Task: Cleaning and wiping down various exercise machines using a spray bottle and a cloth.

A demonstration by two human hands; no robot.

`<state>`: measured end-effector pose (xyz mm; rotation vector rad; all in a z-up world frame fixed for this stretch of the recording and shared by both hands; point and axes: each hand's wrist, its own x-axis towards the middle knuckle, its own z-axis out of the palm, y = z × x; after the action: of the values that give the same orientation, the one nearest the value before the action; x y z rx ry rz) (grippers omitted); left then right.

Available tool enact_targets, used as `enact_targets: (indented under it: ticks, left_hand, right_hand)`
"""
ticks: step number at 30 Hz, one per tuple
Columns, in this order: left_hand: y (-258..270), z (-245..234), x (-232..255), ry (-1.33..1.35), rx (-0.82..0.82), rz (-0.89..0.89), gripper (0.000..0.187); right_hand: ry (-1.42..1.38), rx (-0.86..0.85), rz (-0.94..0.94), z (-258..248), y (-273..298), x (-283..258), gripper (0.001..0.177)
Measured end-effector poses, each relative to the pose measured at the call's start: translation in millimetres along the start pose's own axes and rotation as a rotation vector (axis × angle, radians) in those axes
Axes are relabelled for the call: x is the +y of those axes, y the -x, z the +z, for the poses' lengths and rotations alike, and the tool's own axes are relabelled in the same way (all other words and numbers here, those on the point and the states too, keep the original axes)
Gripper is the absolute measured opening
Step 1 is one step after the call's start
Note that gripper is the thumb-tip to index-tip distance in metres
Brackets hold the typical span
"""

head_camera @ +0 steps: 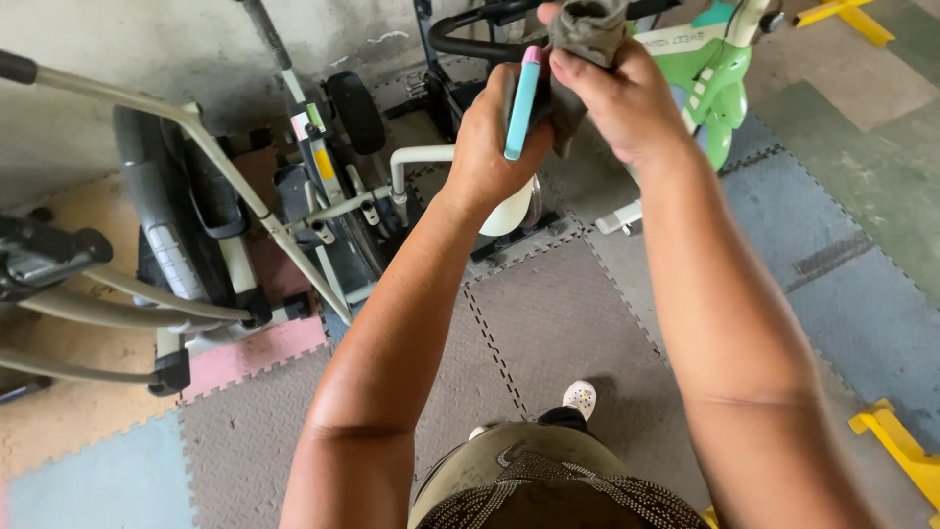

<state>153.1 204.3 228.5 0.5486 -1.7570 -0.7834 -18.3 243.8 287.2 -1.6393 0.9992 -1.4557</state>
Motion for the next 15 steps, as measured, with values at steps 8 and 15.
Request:
enact_targets:
  ticks: [8, 15]
  left_hand:
    - [-2.3, 7.1, -1.5, -0.104, 0.063, 0.083, 0.044]
    - [-0.6, 6.2, 7.9, -0.033, 0.053, -0.015, 0.041]
  right_hand:
    - [-0.301, 0.349, -0.02, 15.4, -2.1, 44.7, 0.031]
    - [-0.112, 0.21, -0.175, 20.6, 8.8, 29.4, 0.03]
